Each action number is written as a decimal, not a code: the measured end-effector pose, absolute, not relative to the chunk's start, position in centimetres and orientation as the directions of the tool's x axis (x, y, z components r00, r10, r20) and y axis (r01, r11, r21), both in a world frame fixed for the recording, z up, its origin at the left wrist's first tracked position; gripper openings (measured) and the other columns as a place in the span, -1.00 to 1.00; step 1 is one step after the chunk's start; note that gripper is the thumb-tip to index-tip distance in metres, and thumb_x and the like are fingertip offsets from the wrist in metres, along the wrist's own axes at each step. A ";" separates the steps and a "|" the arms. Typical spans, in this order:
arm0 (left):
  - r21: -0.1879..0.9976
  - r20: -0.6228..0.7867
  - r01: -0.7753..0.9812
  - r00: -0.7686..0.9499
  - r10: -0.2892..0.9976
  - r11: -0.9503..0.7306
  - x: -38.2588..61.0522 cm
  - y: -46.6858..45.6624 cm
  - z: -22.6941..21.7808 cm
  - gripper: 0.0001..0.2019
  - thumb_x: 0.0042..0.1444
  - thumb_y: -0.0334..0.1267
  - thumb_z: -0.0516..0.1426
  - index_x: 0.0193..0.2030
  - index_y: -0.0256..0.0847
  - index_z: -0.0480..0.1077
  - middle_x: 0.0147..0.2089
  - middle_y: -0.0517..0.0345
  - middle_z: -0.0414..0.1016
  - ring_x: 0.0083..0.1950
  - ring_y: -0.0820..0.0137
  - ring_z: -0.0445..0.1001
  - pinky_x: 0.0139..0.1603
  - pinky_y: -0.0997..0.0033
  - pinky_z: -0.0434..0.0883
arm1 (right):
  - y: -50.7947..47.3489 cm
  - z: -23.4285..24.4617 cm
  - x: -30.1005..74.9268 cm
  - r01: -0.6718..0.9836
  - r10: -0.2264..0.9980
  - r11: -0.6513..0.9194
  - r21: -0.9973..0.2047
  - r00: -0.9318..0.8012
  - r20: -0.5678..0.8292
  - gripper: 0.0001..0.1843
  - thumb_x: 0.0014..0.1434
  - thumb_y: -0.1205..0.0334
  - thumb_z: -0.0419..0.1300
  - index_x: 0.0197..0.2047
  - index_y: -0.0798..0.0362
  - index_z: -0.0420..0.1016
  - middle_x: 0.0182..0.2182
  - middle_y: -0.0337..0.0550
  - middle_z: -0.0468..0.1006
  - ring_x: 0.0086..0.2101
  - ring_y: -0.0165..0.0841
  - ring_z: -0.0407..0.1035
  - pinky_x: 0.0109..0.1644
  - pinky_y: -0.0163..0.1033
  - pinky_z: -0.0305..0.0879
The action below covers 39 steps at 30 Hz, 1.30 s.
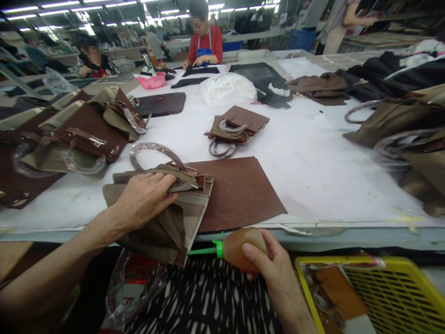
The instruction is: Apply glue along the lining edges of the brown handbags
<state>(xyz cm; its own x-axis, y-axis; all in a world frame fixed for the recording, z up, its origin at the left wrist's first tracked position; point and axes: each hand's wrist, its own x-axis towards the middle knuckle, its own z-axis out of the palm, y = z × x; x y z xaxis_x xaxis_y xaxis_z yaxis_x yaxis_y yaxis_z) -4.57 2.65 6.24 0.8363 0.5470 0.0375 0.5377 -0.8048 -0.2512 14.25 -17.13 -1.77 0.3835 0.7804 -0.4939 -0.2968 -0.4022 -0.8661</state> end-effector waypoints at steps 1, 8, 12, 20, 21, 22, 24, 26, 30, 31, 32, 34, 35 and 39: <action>-0.251 0.041 0.538 0.836 0.547 -0.804 -4.6 2.7 6.2 -0.93 0.10 -0.29 0.04 -0.32 -0.23 0.28 -0.38 0.07 0.45 -0.32 0.22 0.45 -0.41 0.34 0.29 | -17.2 -2.0 14.2 -0.315 0.771 -0.394 -0.864 0.399 -0.497 -0.59 -0.03 -0.03 0.25 -0.20 0.08 0.41 -0.46 -0.20 0.43 -0.53 -0.33 0.25 -0.60 -0.33 0.21; -0.258 0.044 0.537 0.837 0.546 -0.803 -4.6 2.7 6.2 -0.94 0.09 -0.30 0.04 -0.33 -0.22 0.28 -0.38 0.07 0.45 -0.33 0.22 0.45 -0.41 0.33 0.29 | -17.8 -2.4 13.6 -0.467 0.740 -0.398 -0.789 0.344 -0.577 -0.64 -0.02 -0.03 0.25 -0.27 0.07 0.43 -0.49 -0.18 0.45 -0.54 -0.32 0.28 -0.58 -0.32 0.16; -0.259 0.055 0.537 0.838 0.542 -0.803 -4.6 2.8 6.1 -0.94 0.10 -0.29 0.04 -0.31 -0.22 0.28 -0.37 0.08 0.45 -0.32 0.23 0.46 -0.41 0.34 0.30 | -17.9 -2.3 12.7 -0.518 0.701 -0.401 -0.756 0.357 -0.617 -0.61 -0.04 -0.06 0.26 -0.28 0.09 0.44 -0.50 -0.15 0.47 -0.57 -0.33 0.29 -0.60 -0.33 0.14; -0.254 0.079 0.531 0.845 0.530 -0.808 -4.6 2.8 6.0 -0.94 0.09 -0.28 0.05 -0.33 -0.21 0.26 -0.38 0.08 0.45 -0.33 0.21 0.45 -0.42 0.32 0.30 | -19.1 -2.5 12.0 -0.564 0.666 -0.459 -0.687 0.293 -0.686 -0.57 0.04 -0.09 0.20 -0.23 0.13 0.45 -0.48 -0.13 0.48 -0.58 -0.37 0.31 -0.59 -0.37 0.15; -0.253 0.078 0.530 0.845 0.529 -0.809 -4.6 2.8 6.0 -0.94 0.09 -0.28 0.05 -0.33 -0.21 0.26 -0.38 0.09 0.44 -0.33 0.21 0.45 -0.42 0.32 0.30 | -19.2 -2.5 12.1 -0.570 0.661 -0.460 -0.681 0.292 -0.692 -0.58 0.05 -0.08 0.19 -0.24 0.13 0.45 -0.48 -0.13 0.48 -0.57 -0.37 0.31 -0.59 -0.36 0.15; -0.253 0.076 0.530 0.845 0.529 -0.810 -4.7 2.9 6.0 -0.94 0.09 -0.29 0.05 -0.33 -0.21 0.26 -0.38 0.09 0.44 -0.33 0.22 0.45 -0.42 0.33 0.30 | -19.3 -2.5 12.1 -0.579 0.655 -0.454 -0.677 0.298 -0.694 -0.59 0.05 -0.07 0.20 -0.24 0.13 0.45 -0.47 -0.13 0.48 -0.57 -0.36 0.31 -0.58 -0.36 0.16; -0.254 0.077 0.529 0.845 0.528 -0.810 -4.7 2.9 6.0 -0.94 0.10 -0.29 0.05 -0.33 -0.21 0.26 -0.39 0.09 0.44 -0.34 0.22 0.45 -0.42 0.33 0.30 | -19.2 -2.5 12.3 -0.597 0.643 -0.434 -0.674 0.318 -0.696 -0.60 0.04 -0.05 0.22 -0.24 0.13 0.45 -0.47 -0.14 0.49 -0.56 -0.36 0.31 -0.58 -0.36 0.17; -0.254 0.080 0.525 0.848 0.523 -0.812 -4.7 2.9 6.0 -0.94 0.10 -0.28 0.05 -0.33 -0.21 0.26 -0.39 0.10 0.44 -0.34 0.22 0.45 -0.41 0.33 0.30 | -19.0 -2.5 12.4 -0.610 0.640 -0.417 -0.674 0.330 -0.694 -0.61 0.04 -0.04 0.22 -0.22 0.13 0.45 -0.46 -0.14 0.49 -0.55 -0.36 0.32 -0.58 -0.37 0.18; -0.255 0.082 0.525 0.848 0.523 -0.812 -4.6 2.9 5.9 -0.94 0.09 -0.28 0.06 -0.33 -0.21 0.26 -0.39 0.10 0.44 -0.33 0.22 0.45 -0.41 0.33 0.30 | -18.7 -2.7 12.2 -0.605 0.663 -0.416 -0.679 0.310 -0.682 -0.60 0.06 -0.04 0.21 -0.20 0.14 0.43 -0.46 -0.12 0.49 -0.54 -0.36 0.32 -0.57 -0.37 0.19; -0.256 0.082 0.528 0.847 0.526 -0.810 -4.6 2.9 5.9 -0.94 0.09 -0.28 0.06 -0.33 -0.21 0.26 -0.38 0.10 0.44 -0.33 0.22 0.45 -0.41 0.33 0.30 | -18.7 -2.7 12.1 -0.600 0.667 -0.419 -0.682 0.306 -0.680 -0.59 0.05 -0.04 0.21 -0.20 0.14 0.42 -0.45 -0.11 0.49 -0.54 -0.36 0.32 -0.57 -0.37 0.19; -0.256 0.081 0.529 0.846 0.527 -0.809 -4.6 3.0 5.9 -0.94 0.09 -0.29 0.05 -0.32 -0.21 0.26 -0.38 0.10 0.45 -0.33 0.22 0.45 -0.41 0.33 0.30 | -18.7 -2.7 12.0 -0.593 0.666 -0.426 -0.683 0.305 -0.680 -0.59 0.05 -0.04 0.21 -0.19 0.14 0.42 -0.45 -0.12 0.48 -0.54 -0.36 0.33 -0.57 -0.37 0.19; -0.256 0.075 0.525 0.848 0.525 -0.811 -4.5 3.0 6.0 -0.94 0.10 -0.29 0.04 -0.31 -0.22 0.27 -0.37 0.09 0.45 -0.32 0.22 0.45 -0.41 0.33 0.31 | -18.9 -2.6 11.9 -0.579 0.660 -0.447 -0.683 0.302 -0.688 -0.58 0.04 -0.05 0.22 -0.19 0.14 0.40 -0.44 -0.13 0.48 -0.54 -0.37 0.33 -0.57 -0.37 0.20; -0.256 0.073 0.525 0.848 0.525 -0.812 -4.5 3.0 6.0 -0.94 0.10 -0.29 0.04 -0.31 -0.22 0.27 -0.36 0.09 0.45 -0.32 0.22 0.45 -0.41 0.33 0.31 | -19.0 -2.5 11.9 -0.569 0.656 -0.460 -0.682 0.299 -0.693 -0.57 0.04 -0.05 0.22 -0.18 0.14 0.40 -0.44 -0.13 0.48 -0.54 -0.37 0.32 -0.56 -0.37 0.19; -0.257 0.072 0.528 0.846 0.528 -0.810 -4.4 3.0 6.2 -0.93 0.10 -0.28 0.05 -0.31 -0.22 0.27 -0.36 0.09 0.45 -0.32 0.22 0.45 -0.41 0.32 0.32 | -19.4 -1.7 12.1 -0.506 0.663 -0.504 -0.700 0.292 -0.689 -0.55 0.04 -0.09 0.20 -0.19 0.13 0.37 -0.47 -0.15 0.48 -0.54 -0.37 0.31 -0.56 -0.36 0.19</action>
<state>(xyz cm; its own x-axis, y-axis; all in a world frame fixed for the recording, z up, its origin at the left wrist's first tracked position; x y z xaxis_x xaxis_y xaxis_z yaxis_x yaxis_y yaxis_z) -4.45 2.99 6.17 0.8460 0.5283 0.0722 0.5276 -0.8098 -0.2566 12.09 -19.43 -1.72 0.2922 0.6634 -0.6888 -0.5059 -0.5040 -0.7001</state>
